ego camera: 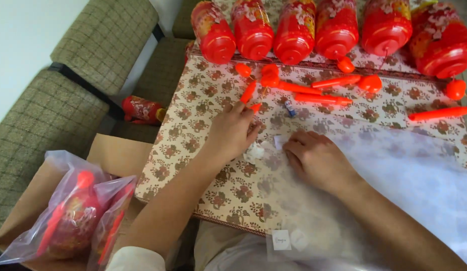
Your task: The person is seen bagging decorative red lanterns and then assembling orange plastic components, likely handles or frames, for the lanterns.
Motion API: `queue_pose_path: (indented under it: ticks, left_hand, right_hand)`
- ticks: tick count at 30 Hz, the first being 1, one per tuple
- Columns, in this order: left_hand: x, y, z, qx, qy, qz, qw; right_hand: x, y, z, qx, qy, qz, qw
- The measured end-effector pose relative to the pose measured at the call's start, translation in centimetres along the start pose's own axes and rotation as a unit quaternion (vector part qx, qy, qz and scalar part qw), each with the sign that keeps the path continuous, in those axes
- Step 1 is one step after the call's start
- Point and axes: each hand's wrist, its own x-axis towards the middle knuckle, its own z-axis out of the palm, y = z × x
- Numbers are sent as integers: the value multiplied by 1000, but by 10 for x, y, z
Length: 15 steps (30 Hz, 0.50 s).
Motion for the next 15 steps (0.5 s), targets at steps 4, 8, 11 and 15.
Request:
queue_pose_path:
  ticks: [4,8,11,15]
  left_hand:
    - [-8,1,20,-15,-9,-32,999]
    - [-10,8,0,-80,-56,-79,992]
    - [-8,11,-8,-168,-25,-84,982]
    - [-7,19,-17,-372,-1,-60,926]
  right_hand:
    - [-3,6,22,9,48,28,998]
    - [-3,3,24,45,88,47,994]
    - [-2,2,21,63,96,48,992]
    - [-1,2,19,86,97,57,990]
